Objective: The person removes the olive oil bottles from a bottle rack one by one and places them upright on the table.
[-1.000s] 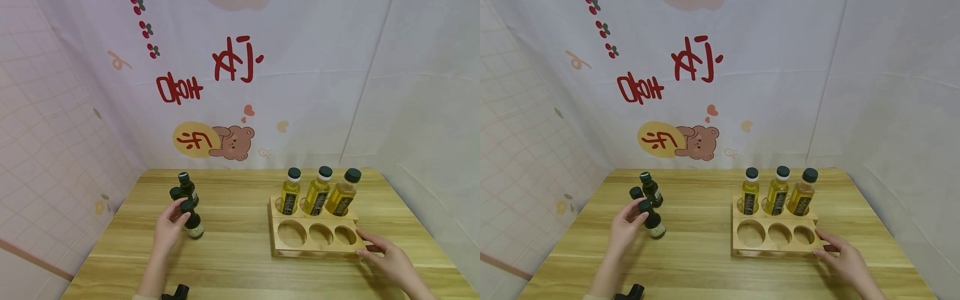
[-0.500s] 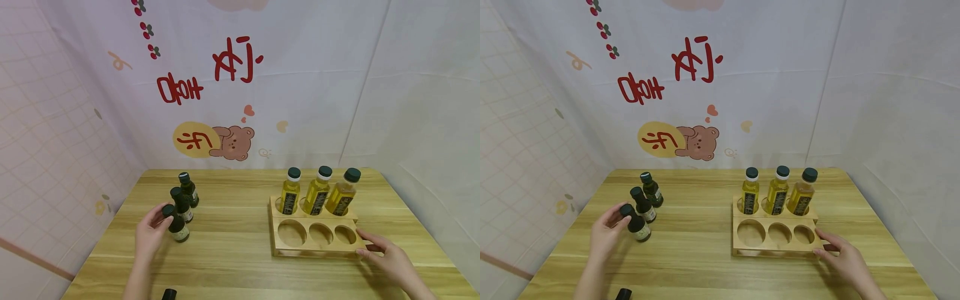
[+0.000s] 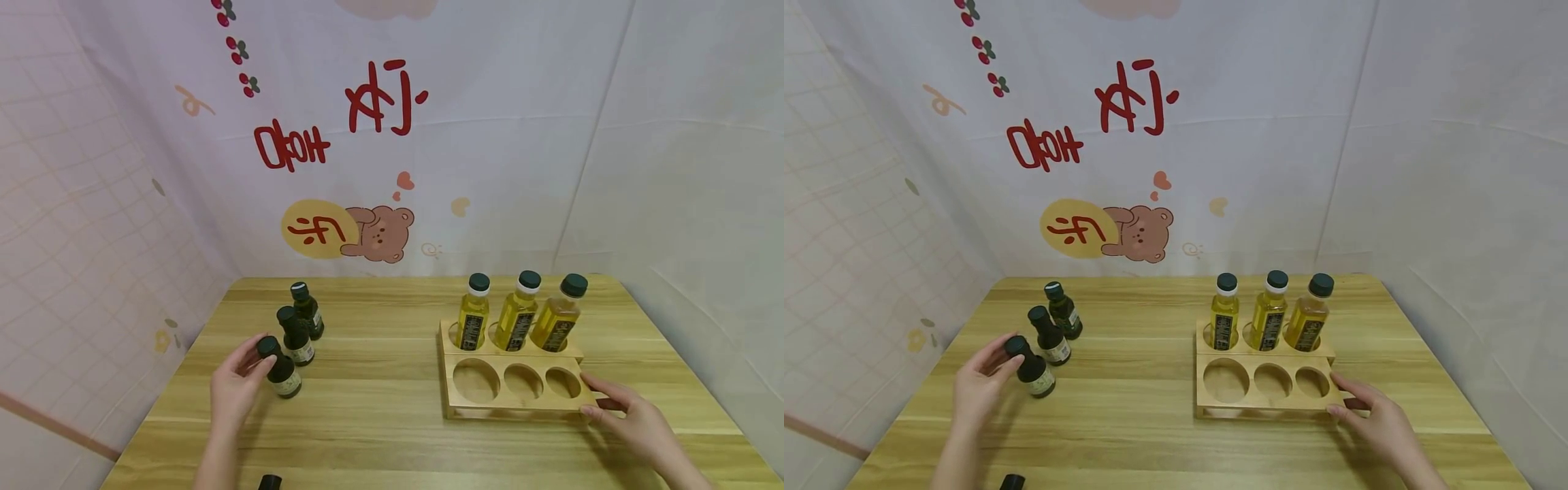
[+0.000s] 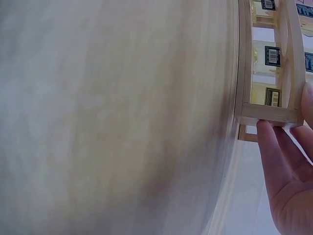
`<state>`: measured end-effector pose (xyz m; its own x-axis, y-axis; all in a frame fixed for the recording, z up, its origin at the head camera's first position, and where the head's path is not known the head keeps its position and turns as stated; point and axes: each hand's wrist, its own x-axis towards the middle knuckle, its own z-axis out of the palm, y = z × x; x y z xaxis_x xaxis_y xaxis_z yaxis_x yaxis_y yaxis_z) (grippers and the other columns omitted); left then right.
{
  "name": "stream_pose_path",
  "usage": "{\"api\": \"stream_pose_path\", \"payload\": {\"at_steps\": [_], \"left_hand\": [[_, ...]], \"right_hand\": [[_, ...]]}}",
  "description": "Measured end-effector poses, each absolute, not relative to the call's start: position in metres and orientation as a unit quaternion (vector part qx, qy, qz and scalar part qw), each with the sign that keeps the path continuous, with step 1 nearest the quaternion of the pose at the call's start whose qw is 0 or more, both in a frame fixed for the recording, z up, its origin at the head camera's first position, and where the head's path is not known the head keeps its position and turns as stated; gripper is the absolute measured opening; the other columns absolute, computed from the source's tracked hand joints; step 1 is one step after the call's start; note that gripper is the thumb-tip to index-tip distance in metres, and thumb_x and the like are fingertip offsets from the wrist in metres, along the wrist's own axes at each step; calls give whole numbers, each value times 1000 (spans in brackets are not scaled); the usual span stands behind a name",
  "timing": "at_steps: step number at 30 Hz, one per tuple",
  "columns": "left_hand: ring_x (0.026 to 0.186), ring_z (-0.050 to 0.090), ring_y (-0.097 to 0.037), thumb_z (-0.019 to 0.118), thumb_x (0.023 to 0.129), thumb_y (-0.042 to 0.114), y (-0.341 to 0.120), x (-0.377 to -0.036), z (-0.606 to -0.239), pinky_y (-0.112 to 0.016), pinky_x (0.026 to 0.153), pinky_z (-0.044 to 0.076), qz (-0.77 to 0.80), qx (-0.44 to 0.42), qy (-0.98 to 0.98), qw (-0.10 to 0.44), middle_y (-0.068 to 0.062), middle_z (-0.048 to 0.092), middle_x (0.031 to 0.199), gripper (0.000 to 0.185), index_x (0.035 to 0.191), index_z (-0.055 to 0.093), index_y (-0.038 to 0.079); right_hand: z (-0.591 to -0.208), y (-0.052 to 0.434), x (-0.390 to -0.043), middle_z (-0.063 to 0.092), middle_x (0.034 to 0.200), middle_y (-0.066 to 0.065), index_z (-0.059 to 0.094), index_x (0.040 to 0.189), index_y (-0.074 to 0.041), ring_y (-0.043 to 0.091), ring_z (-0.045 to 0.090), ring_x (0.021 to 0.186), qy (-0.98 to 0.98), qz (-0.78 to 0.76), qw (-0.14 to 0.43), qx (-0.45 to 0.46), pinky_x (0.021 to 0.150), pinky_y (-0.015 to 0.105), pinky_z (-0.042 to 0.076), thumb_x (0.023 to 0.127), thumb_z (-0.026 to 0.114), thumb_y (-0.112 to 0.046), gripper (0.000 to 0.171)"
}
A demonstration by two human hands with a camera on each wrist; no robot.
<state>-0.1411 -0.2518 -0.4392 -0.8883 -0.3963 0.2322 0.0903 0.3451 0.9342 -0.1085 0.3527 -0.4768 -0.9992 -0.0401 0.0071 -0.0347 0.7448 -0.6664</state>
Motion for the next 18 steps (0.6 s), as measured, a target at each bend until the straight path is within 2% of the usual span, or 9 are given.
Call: {"api": "stream_pose_path", "payload": {"at_steps": [9, 11, 16, 18], "left_hand": [[100, 58, 6, 73, 91, 8, -258, -142, -433, -9, 84, 46, -549, 43, -804, 224, -3, 67, 122, 51, 139, 56, 7], [102, 58, 6, 72, 92, 9, -258, -141, -430, -10, 86, 46, -543, 32, -806, 232, -4, 68, 122, 50, 139, 56, 7], [103, 60, 5, 73, 91, 9, -258, -140, -422, -11, 89, 46, -515, 20, -819, 253, -12, 68, 119, 49, 138, 58, 9], [103, 61, 4, 74, 90, 10, -257, -140, -417, -11, 89, 45, -503, 19, -824, 259, -14, 68, 119, 50, 138, 58, 10]], "right_hand": [[-477, 353, -108, 52, 138, 29, 52, 142, -1, 4, 64, 92, 933, -359, 0, -22, 67, 25, 54, 89, 75, -31, 65], [-477, 353, -108, 52, 138, 28, 52, 142, -1, 10, 65, 94, 934, -357, 2, -20, 67, 25, 54, 89, 75, -31, 65], [-477, 352, -108, 50, 139, 29, 51, 144, -2, 34, 65, 102, 935, -355, 7, -18, 68, 30, 56, 90, 74, -34, 67], [-476, 352, -108, 50, 139, 29, 50, 144, -3, 38, 64, 104, 934, -356, 8, -17, 69, 33, 57, 90, 73, -35, 67]]}}
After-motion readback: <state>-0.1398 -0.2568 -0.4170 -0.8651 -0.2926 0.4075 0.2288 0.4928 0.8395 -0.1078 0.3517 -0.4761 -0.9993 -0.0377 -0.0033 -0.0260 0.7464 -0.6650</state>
